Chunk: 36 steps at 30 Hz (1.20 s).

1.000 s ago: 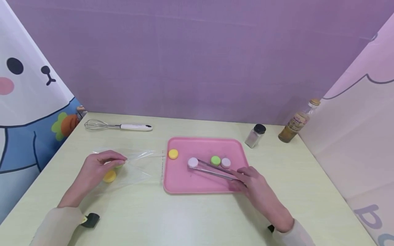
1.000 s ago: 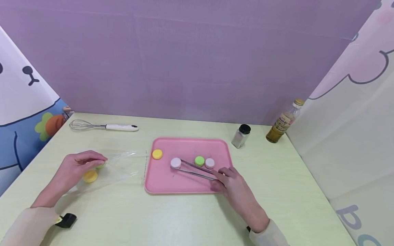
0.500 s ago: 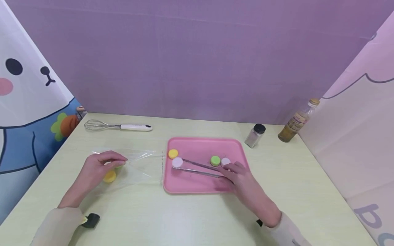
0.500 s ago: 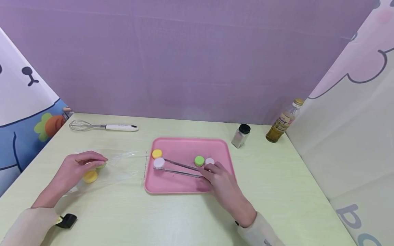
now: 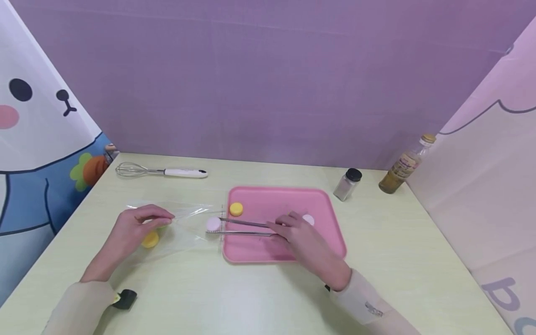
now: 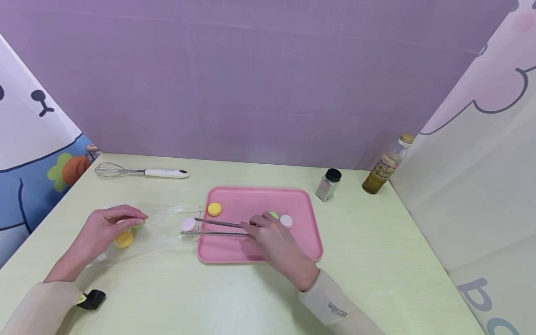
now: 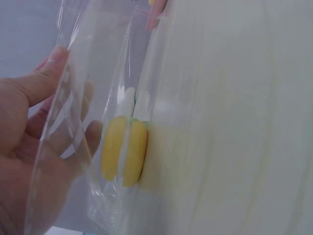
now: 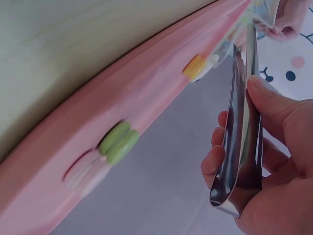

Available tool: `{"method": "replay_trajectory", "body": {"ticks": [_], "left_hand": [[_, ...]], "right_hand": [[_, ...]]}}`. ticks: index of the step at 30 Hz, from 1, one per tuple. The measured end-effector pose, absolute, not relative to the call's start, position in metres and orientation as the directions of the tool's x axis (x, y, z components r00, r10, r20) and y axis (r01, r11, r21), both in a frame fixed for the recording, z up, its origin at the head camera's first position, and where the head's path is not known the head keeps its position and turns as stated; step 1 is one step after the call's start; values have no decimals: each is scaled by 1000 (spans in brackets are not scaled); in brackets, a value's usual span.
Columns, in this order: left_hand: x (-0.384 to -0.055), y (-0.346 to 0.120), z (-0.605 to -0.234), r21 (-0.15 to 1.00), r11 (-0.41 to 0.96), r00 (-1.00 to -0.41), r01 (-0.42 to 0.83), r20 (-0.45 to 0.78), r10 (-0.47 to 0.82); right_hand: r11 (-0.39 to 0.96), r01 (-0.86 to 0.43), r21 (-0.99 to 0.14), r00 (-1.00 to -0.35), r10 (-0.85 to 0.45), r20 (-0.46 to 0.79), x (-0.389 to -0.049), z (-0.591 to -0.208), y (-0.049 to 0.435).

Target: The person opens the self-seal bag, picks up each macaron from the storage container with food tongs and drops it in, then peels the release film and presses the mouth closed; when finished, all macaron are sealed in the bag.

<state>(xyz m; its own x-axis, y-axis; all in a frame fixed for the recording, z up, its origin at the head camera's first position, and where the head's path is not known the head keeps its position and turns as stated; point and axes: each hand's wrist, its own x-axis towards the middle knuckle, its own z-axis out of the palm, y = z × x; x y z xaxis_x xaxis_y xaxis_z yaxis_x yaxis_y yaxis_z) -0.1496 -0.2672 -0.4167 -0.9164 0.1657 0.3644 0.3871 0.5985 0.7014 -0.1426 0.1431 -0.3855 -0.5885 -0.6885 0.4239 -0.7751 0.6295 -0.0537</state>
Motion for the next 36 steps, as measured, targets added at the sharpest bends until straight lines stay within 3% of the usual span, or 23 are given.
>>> {"method": "replay_trajectory", "body": {"ticks": [18, 29, 36], "left_hand": [[-149, -267, -416, 704, 602, -921, 377, 353, 164], [-148, -266, -417, 704, 588, -912, 399, 371, 175], [-148, -267, -417, 703, 584, -909, 406, 376, 180]], "right_hand": [[562, -826, -42, -538, -765, 353, -151, -390, 99], [535, -839, 96, -489, -820, 298, -152, -390, 77], [504, -861, 65, -463, -831, 308, -156, -393, 66]]}}
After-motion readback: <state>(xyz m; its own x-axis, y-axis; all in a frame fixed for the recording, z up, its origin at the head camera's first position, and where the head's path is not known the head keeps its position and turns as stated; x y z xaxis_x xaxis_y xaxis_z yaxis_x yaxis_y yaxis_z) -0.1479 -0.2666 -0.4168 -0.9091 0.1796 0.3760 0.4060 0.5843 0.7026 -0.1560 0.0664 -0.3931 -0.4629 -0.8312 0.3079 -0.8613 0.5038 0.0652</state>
